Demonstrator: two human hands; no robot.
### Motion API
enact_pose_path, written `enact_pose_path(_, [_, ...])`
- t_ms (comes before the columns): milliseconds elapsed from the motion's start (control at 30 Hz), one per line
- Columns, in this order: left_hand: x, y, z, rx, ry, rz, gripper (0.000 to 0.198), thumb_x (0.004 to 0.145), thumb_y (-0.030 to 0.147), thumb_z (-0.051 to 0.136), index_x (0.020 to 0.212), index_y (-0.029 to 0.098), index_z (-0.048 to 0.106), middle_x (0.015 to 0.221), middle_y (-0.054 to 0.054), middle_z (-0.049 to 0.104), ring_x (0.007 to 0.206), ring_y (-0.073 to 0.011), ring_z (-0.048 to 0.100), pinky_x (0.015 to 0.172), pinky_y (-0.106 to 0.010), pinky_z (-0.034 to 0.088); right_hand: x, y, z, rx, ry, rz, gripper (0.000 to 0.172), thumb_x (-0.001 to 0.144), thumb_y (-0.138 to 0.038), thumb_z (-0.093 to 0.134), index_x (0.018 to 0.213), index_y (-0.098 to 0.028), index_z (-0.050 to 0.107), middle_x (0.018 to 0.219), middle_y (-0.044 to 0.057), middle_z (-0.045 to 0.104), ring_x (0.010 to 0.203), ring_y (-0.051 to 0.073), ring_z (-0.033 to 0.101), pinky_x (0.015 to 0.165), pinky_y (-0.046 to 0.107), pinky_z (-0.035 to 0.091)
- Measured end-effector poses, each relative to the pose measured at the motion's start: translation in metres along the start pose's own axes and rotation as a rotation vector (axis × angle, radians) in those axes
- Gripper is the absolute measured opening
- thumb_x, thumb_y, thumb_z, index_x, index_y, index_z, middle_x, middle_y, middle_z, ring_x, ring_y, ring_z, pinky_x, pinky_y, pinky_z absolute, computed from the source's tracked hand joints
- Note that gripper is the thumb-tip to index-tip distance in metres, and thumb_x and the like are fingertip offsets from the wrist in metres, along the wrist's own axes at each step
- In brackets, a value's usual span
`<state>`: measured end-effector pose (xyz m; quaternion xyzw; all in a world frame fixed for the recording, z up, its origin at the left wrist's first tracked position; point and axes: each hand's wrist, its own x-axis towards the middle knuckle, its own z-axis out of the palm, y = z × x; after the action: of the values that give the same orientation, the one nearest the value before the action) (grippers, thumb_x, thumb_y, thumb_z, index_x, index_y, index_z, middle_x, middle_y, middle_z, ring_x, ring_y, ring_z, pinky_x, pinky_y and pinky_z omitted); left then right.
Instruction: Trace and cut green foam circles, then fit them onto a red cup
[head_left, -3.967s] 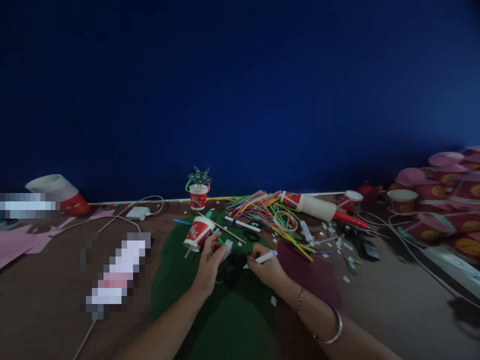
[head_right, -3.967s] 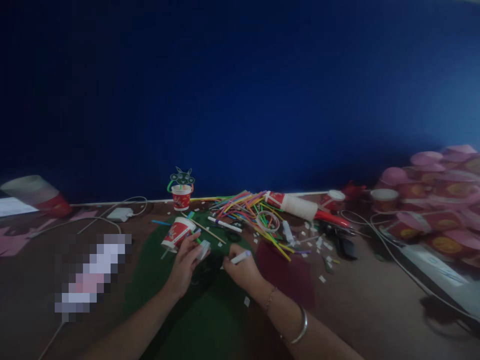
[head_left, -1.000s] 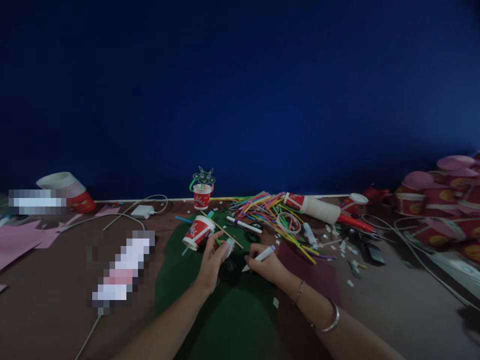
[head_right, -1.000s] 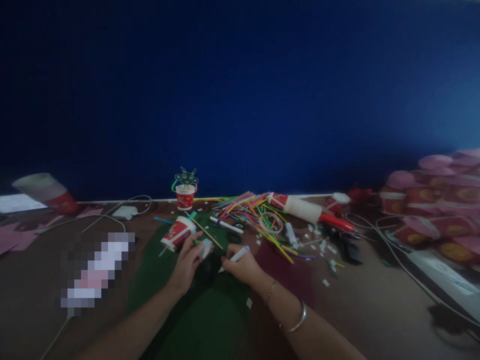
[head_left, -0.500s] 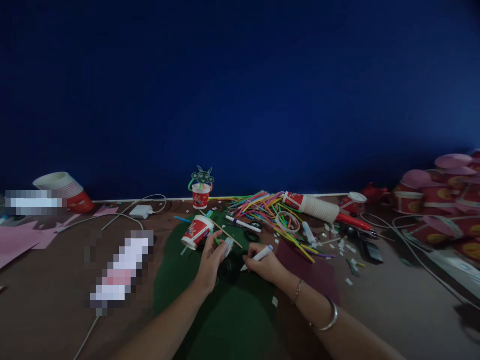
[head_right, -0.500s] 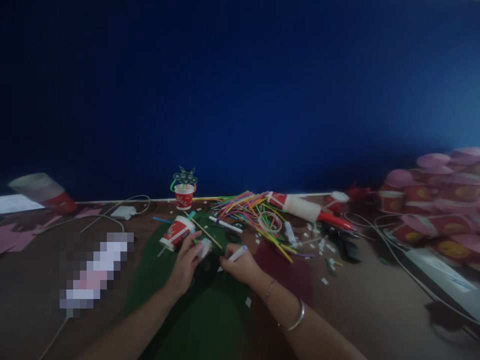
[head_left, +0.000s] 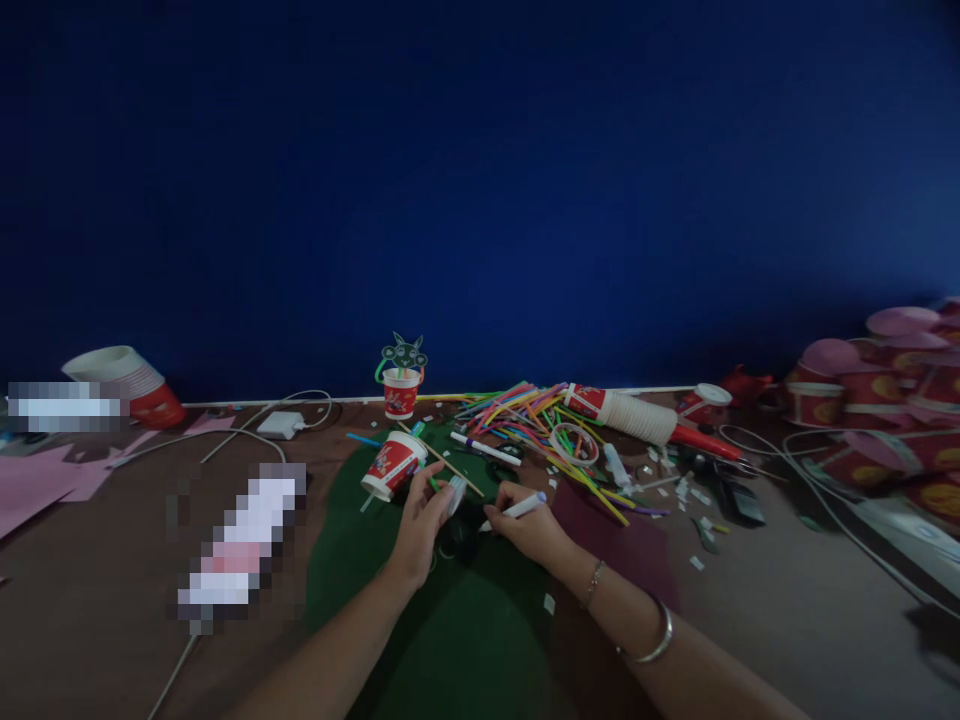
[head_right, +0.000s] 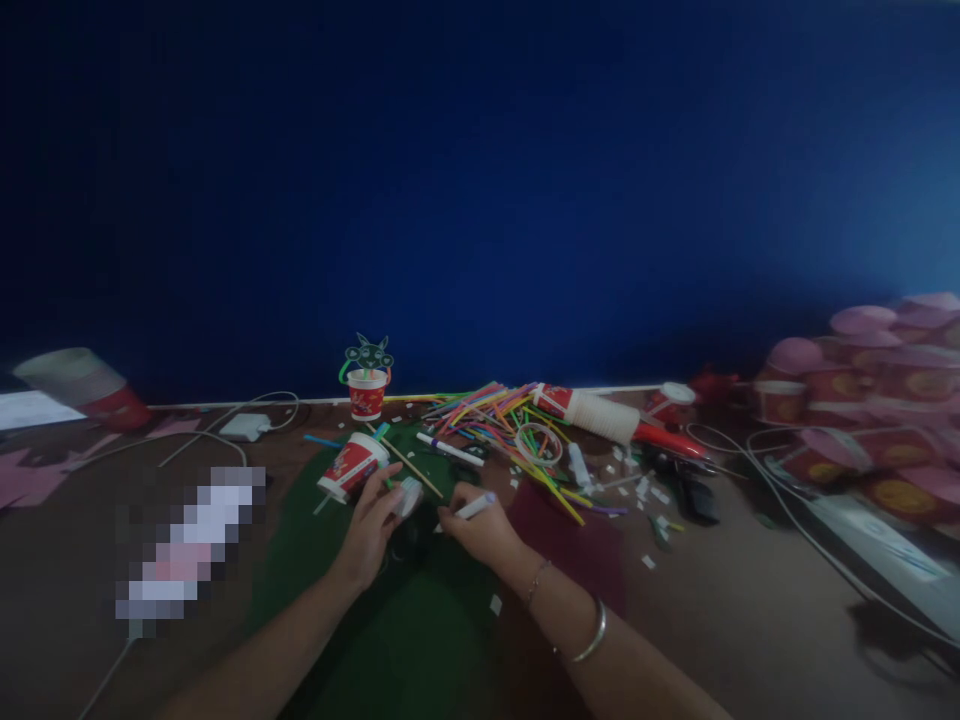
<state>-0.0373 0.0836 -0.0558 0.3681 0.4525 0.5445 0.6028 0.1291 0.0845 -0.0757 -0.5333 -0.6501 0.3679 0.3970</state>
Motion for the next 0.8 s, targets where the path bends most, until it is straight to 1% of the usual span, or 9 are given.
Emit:
enact_pose_path(100, [0.0002,-0.0001,0.0,-0.012,0.0,-0.001,0.049,0.066,0.036,0.066,0.112,0.025,0.052,0.089,0.0,0.06,0.086,-0.0166,0.06,0.073,-0.027,0.047,0.0004,-0.0015,-0.0007,-0.029,0.04,-0.008,0.02,0.07,-0.026,0.056,0.055,-0.02,0.046,0.048,-0.003,0.055,0.046,0.011,0.045,0.044,0.02,0.031])
enact_pose_path(200, [0.0001,-0.0001,0.0003,-0.016,-0.002,0.0,0.047,0.067,0.035,0.066,0.111,0.025,0.052,0.088,0.0,0.06,0.084,-0.016,0.06,0.073,-0.027,0.047,0.0011,-0.0022,-0.0012,-0.057,0.064,-0.005,0.02,0.07,-0.027,0.056,0.055,-0.019,0.046,0.049,-0.003,0.054,0.048,0.011,0.045,0.045,0.02,0.031])
enact_pose_path(433, [0.0008,-0.0012,-0.0009,0.004,0.0,-0.001,0.047,0.067,0.036,0.066,0.111,0.025,0.052,0.089,-0.001,0.06,0.085,-0.0169,0.06,0.075,-0.029,0.047,0.0013,0.0006,-0.0006,-0.031,0.076,0.014,0.02,0.073,-0.029,0.056,0.058,-0.019,0.047,0.051,-0.003,0.053,0.049,0.011,0.043,0.045,0.02,0.03])
enact_pose_path(600, [0.0004,-0.0004,-0.0007,0.029,0.017,-0.014,0.047,0.067,0.036,0.065,0.111,0.025,0.052,0.09,-0.001,0.06,0.082,-0.0165,0.061,0.07,-0.027,0.047,0.0016,0.0033,-0.0005,-0.013,0.087,0.009,0.02,0.073,-0.031,0.057,0.06,-0.019,0.048,0.052,-0.004,0.052,0.05,0.011,0.042,0.044,0.02,0.029])
enact_pose_path(800, [0.0,0.0012,0.0006,0.01,0.011,-0.004,0.048,0.066,0.036,0.067,0.11,0.024,0.053,0.087,-0.001,0.059,0.081,-0.0167,0.061,0.071,-0.028,0.047,0.0016,0.001,-0.0017,-0.011,0.083,0.015,0.02,0.073,-0.032,0.057,0.061,-0.019,0.048,0.053,-0.003,0.053,0.05,0.011,0.043,0.046,0.021,0.031])
